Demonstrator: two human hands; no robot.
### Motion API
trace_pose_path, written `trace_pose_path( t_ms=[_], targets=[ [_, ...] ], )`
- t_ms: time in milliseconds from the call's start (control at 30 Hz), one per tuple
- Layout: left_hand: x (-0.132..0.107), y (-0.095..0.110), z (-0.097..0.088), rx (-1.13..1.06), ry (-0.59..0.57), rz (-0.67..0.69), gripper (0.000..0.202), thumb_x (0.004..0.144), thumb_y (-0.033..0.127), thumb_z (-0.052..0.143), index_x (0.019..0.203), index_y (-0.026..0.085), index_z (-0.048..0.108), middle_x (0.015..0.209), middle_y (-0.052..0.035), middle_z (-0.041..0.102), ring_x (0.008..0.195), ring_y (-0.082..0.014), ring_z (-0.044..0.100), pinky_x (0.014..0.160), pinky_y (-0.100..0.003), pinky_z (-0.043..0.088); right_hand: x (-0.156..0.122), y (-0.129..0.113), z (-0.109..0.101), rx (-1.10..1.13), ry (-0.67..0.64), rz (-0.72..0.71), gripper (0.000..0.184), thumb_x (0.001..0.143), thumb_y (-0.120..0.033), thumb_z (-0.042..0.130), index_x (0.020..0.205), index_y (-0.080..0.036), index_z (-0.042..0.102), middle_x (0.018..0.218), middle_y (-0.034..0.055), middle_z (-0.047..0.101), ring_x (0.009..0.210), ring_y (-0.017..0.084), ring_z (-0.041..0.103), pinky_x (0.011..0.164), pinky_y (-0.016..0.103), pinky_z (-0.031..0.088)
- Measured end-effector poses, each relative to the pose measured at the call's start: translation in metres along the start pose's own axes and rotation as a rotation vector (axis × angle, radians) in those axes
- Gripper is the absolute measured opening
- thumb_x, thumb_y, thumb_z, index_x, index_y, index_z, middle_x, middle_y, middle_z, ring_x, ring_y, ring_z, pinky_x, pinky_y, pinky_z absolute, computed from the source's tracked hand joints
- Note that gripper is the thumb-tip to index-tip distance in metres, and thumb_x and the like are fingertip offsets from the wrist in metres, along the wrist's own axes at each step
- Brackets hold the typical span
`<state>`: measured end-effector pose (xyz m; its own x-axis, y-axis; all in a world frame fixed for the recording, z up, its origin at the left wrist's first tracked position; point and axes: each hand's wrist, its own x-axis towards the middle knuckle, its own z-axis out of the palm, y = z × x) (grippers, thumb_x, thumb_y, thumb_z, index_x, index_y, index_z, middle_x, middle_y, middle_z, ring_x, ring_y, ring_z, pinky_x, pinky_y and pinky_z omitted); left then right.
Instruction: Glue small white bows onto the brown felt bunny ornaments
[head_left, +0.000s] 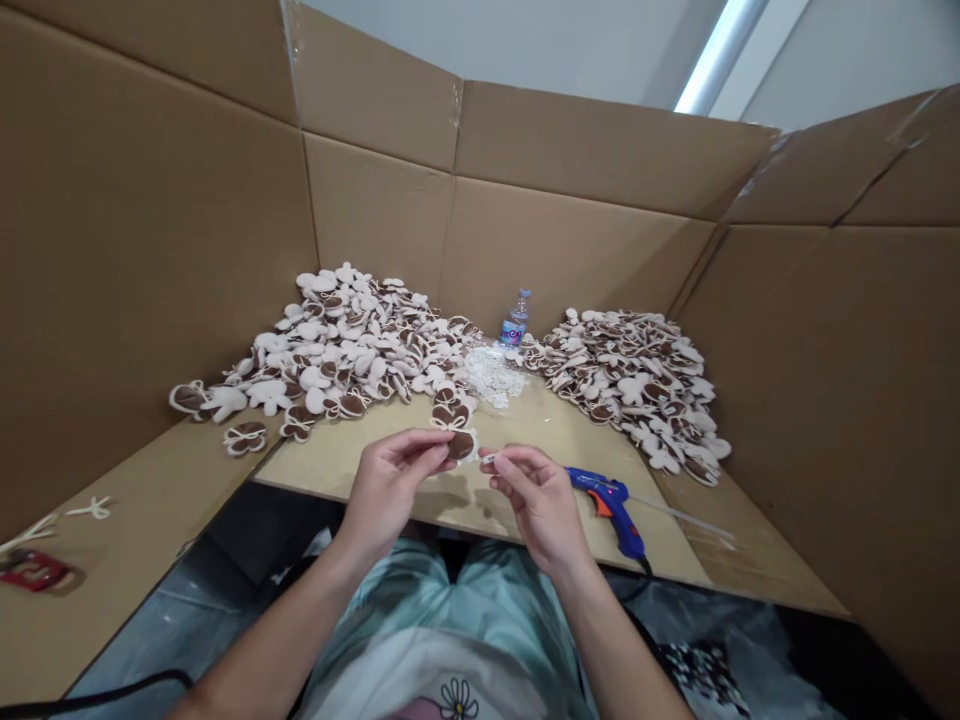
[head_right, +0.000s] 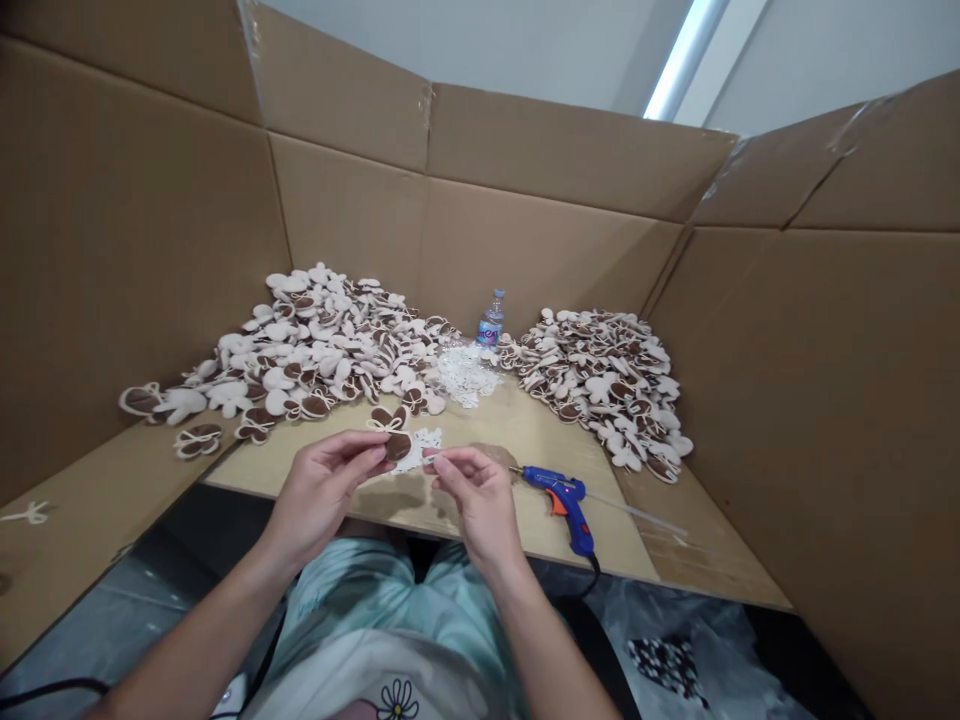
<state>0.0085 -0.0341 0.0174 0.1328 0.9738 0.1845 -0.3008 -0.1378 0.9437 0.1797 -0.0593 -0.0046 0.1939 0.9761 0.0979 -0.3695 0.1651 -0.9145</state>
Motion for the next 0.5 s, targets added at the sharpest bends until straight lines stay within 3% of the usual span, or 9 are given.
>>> trace_pose_path(
  t_ms=[167, 367, 500],
  targets=[
    [-0.008, -0.001, 0.006, -0.011, -0.015, 0.062, 0.014, 0.080, 0.023, 0.073, 0.093, 0.023, 0.078, 0.098, -0.0028, 0.077, 0.090, -0.0174, 0.072, 0.084, -0.027, 0.058, -0.020, 0.005, 0.007, -0.126, 0.159, -0.244, 0.013, 0.069, -0.027, 0.082, 0.079, -0.021, 0.076, 0.071, 0.0007, 0.073, 0.065, 0.012, 0.064, 0.063, 0.023, 0.052],
    [-0.015, -0.001, 0.008, 0.084, -0.018, 0.197, 0.015, 0.083, 0.021, 0.070, 0.095, 0.026, 0.078, 0.104, -0.0030, 0.075, 0.099, -0.0180, 0.069, 0.087, -0.026, 0.056, -0.031, -0.004, 0.024, -0.179, 0.138, -0.421, 0.008, 0.071, -0.015, 0.078, 0.073, -0.023, 0.076, 0.070, -0.0003, 0.075, 0.067, 0.014, 0.068, 0.065, 0.024, 0.055],
    [-0.017, 0.006, 0.013, 0.149, -0.016, 0.269, 0.017, 0.078, 0.016, 0.072, 0.091, 0.024, 0.079, 0.096, -0.0037, 0.076, 0.092, -0.0168, 0.070, 0.080, -0.023, 0.058, -0.031, -0.006, 0.030, -0.159, 0.140, -0.472, 0.011, 0.071, -0.012, 0.076, 0.074, -0.023, 0.075, 0.071, -0.0006, 0.074, 0.068, 0.014, 0.069, 0.066, 0.024, 0.057]
  ],
)
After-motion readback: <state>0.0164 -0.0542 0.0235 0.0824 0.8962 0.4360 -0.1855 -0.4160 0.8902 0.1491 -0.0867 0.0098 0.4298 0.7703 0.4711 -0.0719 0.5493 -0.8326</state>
